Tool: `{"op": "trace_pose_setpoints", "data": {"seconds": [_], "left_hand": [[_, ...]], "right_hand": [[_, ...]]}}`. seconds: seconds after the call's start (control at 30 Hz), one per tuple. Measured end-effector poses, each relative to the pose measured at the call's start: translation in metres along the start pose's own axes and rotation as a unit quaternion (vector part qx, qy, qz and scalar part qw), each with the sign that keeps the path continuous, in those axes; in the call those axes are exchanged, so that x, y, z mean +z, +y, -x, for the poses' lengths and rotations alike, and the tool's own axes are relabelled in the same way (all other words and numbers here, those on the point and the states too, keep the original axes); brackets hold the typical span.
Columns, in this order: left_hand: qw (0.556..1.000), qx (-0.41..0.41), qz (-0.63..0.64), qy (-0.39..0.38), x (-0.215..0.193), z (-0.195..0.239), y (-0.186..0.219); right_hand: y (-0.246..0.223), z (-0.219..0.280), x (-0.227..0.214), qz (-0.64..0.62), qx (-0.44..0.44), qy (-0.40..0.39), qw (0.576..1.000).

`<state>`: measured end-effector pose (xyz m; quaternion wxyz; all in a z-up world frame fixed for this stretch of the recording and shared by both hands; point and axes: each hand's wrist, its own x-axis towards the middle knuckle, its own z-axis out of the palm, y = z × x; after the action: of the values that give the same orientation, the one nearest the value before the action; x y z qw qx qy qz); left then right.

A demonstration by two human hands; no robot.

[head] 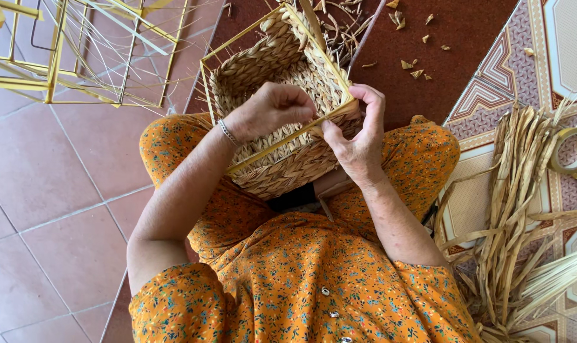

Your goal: The person weaves a rectangular basket using dried palm leaves over a yellow wire frame. They interlace the leaves by hand, then use scissors to trim excess strands and tuck ends into the weave to finish the edges.

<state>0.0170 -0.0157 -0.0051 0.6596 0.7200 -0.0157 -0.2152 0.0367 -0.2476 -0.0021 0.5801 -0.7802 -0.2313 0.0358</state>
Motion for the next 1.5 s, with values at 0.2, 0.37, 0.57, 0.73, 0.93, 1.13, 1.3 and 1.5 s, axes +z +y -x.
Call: {"op": "trace_pose_setpoints", "data": {"seconds": [0.2, 0.37, 0.57, 0.73, 0.93, 1.13, 1.3, 1.5], "left_hand": [[0.995, -0.059, 0.076, -0.031, -0.005, -0.012, -0.012], [0.989, -0.110, 0.073, -0.061, -0.004, -0.031, -0.024], [0.980, -0.151, 0.109, -0.072, -0.004, -0.043, -0.035], [0.989, -0.101, 0.072, -0.084, -0.001, -0.043, -0.031], [0.977, -0.043, 0.138, -0.156, -0.009, -0.030, -0.017], [0.973, -0.082, 0.123, -0.177, -0.006, -0.035, -0.014], [0.988, -0.073, 0.068, -0.117, -0.007, -0.037, -0.012], [0.994, -0.065, 0.009, -0.086, 0.001, -0.026, -0.008]], "right_hand": [[0.000, 0.002, 0.001, -0.037, 0.009, 0.001, 0.999], [0.003, 0.001, 0.002, -0.076, 0.021, -0.007, 0.997], [0.008, 0.001, 0.003, -0.056, 0.002, 0.004, 0.998], [0.007, 0.003, 0.001, -0.056, 0.006, 0.005, 0.998], [0.005, 0.001, -0.006, -0.010, -0.042, -0.015, 0.999], [0.001, 0.000, -0.007, -0.001, -0.045, -0.031, 0.998], [-0.008, -0.001, -0.006, 0.052, -0.070, -0.012, 0.996], [-0.018, 0.003, -0.013, 0.267, -0.190, 0.013, 0.945]]}}
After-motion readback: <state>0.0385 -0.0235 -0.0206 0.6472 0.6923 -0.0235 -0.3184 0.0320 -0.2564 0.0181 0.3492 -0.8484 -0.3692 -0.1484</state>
